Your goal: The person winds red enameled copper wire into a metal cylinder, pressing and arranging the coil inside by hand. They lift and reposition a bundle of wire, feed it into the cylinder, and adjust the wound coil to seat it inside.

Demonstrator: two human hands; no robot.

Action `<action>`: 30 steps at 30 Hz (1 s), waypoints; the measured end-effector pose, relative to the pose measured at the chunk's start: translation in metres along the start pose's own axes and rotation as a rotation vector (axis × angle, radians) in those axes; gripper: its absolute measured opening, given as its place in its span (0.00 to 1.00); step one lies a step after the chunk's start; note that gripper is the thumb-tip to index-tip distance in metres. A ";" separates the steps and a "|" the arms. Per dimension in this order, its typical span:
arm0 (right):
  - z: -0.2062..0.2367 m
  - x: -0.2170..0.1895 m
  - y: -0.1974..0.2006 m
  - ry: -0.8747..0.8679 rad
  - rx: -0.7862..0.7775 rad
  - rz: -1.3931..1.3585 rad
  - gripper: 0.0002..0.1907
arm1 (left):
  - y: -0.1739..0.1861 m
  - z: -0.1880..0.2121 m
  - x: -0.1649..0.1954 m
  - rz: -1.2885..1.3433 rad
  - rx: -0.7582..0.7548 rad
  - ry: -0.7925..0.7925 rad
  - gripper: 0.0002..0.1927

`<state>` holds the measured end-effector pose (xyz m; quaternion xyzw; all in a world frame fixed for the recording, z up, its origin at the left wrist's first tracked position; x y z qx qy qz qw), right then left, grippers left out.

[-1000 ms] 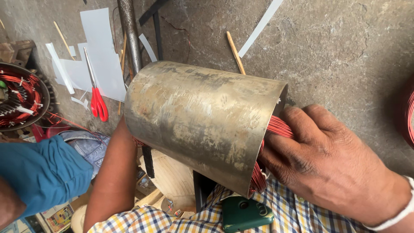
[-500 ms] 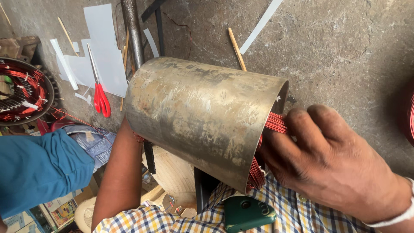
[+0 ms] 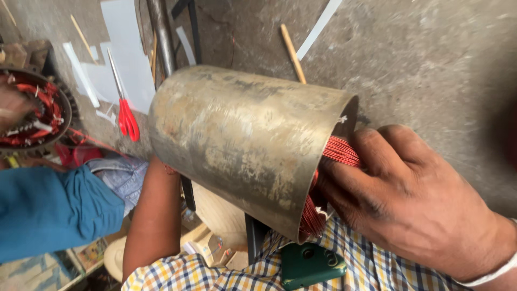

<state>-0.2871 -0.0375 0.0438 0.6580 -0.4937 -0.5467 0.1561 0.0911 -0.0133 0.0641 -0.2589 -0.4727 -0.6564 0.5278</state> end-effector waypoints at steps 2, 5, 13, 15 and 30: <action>0.004 -0.003 -0.004 -0.001 0.011 0.013 0.29 | 0.001 0.002 -0.002 0.018 0.023 0.002 0.22; 0.009 -0.005 -0.011 -0.020 -0.056 0.061 0.29 | 0.005 0.006 -0.004 0.040 0.061 0.003 0.22; 0.011 -0.010 -0.023 -0.032 -0.214 0.113 0.28 | 0.007 0.011 -0.001 0.045 0.110 0.008 0.22; 0.010 -0.010 -0.023 -0.044 -0.243 0.138 0.31 | 0.008 0.011 0.000 0.040 0.110 0.009 0.22; -0.006 -0.002 -0.010 -0.114 -0.208 0.022 0.33 | 0.011 -0.004 0.007 0.002 0.041 0.008 0.21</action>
Point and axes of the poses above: each hand's wrist, its own z-axis away from the middle knuckle, its own y-axis out of the back of the hand, x = y × z, the point moved 2 cm from there along -z, towards the middle knuckle, and after that the axes turned 7 degrees about -z, right-handed, at the moved point
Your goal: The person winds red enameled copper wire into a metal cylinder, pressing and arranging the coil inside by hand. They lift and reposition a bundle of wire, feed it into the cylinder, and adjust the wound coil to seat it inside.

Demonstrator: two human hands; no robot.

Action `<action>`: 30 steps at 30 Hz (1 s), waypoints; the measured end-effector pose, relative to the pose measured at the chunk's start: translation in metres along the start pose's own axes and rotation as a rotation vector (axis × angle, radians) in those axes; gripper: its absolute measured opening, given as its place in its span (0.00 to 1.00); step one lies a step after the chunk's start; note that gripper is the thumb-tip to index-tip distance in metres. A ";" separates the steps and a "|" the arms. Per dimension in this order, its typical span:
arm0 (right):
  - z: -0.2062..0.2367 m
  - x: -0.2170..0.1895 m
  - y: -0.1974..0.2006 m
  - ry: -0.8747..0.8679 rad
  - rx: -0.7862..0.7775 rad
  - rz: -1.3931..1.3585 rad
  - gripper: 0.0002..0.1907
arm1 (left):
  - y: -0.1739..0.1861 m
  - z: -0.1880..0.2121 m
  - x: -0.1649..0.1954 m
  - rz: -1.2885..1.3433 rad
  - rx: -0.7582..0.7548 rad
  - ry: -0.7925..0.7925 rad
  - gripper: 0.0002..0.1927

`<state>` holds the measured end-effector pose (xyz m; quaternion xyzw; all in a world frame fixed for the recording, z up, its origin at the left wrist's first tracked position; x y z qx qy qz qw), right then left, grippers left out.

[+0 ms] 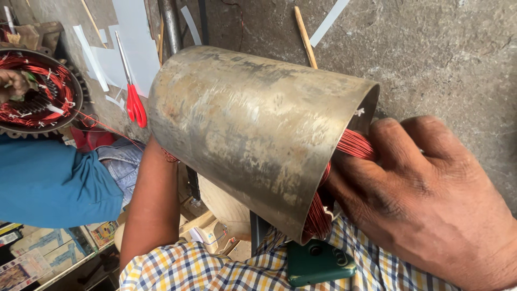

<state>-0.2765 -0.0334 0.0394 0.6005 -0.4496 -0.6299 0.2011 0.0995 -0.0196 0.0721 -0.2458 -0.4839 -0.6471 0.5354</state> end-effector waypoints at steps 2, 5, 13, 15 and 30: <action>-0.001 0.001 0.001 -0.006 0.017 -0.053 0.31 | -0.001 -0.002 0.001 -0.003 -0.012 -0.002 0.21; -0.001 0.001 0.002 -0.001 0.019 -0.039 0.32 | -0.002 -0.003 0.002 -0.010 -0.022 0.000 0.21; 0.001 0.003 0.011 0.047 0.200 0.097 0.30 | -0.011 -0.009 -0.001 -0.001 -0.086 -0.016 0.20; -0.001 0.005 0.011 0.058 0.204 0.121 0.30 | -0.014 -0.011 -0.001 0.004 -0.100 -0.018 0.20; -0.003 0.006 0.019 0.022 0.262 -0.005 0.28 | -0.019 -0.018 -0.002 0.021 -0.144 -0.032 0.19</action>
Point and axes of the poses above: each hand's wrist, its own z-axis away from the middle knuckle, its own y-axis out of the back of the hand, x = y × z, the point moved 2 cm from there along -z, towards the middle knuckle, and after that the axes turned 7 degrees about -z, right-handed, at the moved point
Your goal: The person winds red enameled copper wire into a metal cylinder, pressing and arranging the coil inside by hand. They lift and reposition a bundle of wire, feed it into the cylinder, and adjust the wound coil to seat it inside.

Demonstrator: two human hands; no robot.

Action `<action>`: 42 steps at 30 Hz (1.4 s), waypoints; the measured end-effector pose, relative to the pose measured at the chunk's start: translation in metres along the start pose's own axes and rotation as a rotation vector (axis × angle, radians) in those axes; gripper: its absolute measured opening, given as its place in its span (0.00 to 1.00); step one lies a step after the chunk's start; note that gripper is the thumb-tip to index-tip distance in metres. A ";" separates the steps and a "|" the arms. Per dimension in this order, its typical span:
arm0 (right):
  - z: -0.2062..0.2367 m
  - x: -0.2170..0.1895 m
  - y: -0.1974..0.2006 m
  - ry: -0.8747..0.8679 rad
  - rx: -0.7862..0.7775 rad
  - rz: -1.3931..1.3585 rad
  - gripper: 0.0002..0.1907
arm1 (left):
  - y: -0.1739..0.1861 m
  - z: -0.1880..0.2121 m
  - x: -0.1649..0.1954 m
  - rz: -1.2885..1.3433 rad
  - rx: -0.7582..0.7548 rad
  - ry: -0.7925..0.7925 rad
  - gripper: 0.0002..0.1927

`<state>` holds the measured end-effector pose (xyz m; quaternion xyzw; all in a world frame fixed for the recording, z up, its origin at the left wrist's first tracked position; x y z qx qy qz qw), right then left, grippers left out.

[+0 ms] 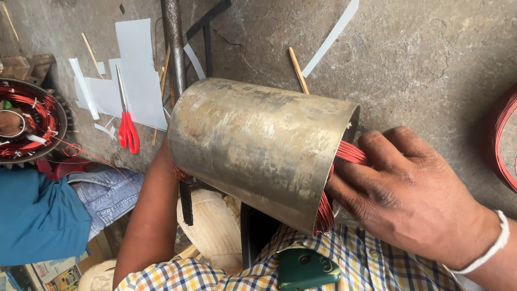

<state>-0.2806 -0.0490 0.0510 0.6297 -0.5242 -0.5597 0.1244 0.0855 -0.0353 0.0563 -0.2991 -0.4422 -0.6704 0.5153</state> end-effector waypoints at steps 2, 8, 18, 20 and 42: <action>-0.002 0.000 -0.001 -0.020 0.004 -0.008 0.27 | 0.000 0.001 0.000 0.002 0.000 -0.001 0.19; -0.007 -0.002 -0.005 -0.108 -0.107 0.011 0.27 | -0.001 0.002 0.001 0.004 0.012 -0.003 0.19; -0.001 0.002 -0.003 -0.026 -0.020 -0.051 0.29 | 0.001 0.009 -0.001 0.009 0.047 -0.004 0.18; 0.000 0.001 -0.006 -0.017 -0.029 -0.053 0.31 | 0.002 0.011 -0.001 0.012 0.059 0.007 0.18; 0.012 -0.008 -0.029 0.038 -0.310 -0.058 0.35 | 0.007 0.021 0.001 0.036 0.184 0.012 0.17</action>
Point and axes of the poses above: each hand's wrist, its own z-axis away from the middle knuckle, its own y-axis out of the back of the hand, x = y × z, the point moved 2 cm from there along -z, towards the middle knuckle, and after that the axes turned 7 degrees about -z, right-handed, at the moved point
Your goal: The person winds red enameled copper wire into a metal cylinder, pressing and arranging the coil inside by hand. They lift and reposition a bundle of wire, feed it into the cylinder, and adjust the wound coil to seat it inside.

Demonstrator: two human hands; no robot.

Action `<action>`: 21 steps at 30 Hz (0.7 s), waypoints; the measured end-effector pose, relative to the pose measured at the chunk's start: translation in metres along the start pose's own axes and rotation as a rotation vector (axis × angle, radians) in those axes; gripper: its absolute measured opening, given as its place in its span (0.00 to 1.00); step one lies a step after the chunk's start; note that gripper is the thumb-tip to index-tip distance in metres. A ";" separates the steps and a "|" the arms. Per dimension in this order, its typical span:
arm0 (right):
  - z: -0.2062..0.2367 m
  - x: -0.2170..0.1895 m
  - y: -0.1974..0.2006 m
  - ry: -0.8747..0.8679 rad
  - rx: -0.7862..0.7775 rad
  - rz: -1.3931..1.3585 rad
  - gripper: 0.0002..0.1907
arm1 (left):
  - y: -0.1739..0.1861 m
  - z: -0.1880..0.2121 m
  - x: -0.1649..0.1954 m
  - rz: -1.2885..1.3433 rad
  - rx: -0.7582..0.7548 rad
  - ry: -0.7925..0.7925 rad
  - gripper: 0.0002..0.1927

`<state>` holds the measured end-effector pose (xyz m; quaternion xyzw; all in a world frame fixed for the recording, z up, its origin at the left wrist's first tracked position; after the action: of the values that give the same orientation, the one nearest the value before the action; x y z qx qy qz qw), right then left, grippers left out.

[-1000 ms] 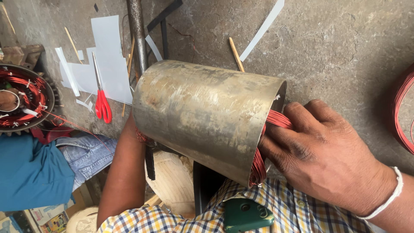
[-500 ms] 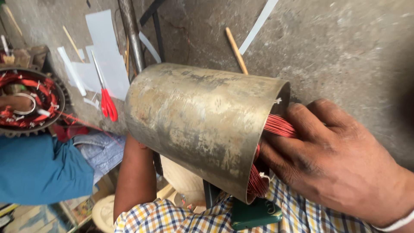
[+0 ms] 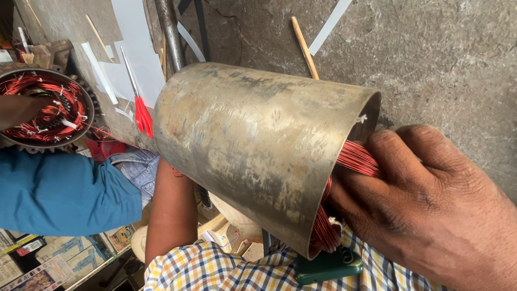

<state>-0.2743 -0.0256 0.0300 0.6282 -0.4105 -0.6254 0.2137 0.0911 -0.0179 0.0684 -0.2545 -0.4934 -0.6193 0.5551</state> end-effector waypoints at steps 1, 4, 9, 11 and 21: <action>0.000 0.000 -0.001 -0.021 -0.038 0.006 0.36 | 0.000 -0.001 0.000 0.000 -0.001 0.001 0.17; -0.001 -0.001 -0.006 -0.094 -0.121 0.025 0.40 | 0.002 -0.001 0.000 -0.011 -0.008 0.002 0.17; -0.001 -0.002 -0.005 -0.139 -0.077 -0.020 0.35 | 0.001 -0.002 -0.001 -0.017 -0.025 0.003 0.17; 0.000 -0.001 0.002 -0.128 -0.027 0.026 0.34 | -0.001 -0.004 -0.001 -0.023 -0.044 0.004 0.17; 0.000 0.006 0.034 -0.047 0.255 0.056 0.30 | -0.012 -0.015 -0.003 -0.008 -0.103 -0.041 0.17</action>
<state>-0.2839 -0.0495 0.0529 0.6239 -0.5088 -0.5765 0.1399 0.0841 -0.0314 0.0557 -0.2935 -0.4734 -0.6406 0.5286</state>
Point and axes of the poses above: each hand's wrist, its own z-axis away from the middle knuckle, its own y-axis out of the back of the hand, x = y × z, the point moved 2 cm from there along -z, towards the middle knuckle, and after that the axes turned 7 degrees about -z, right-handed, at the moved point
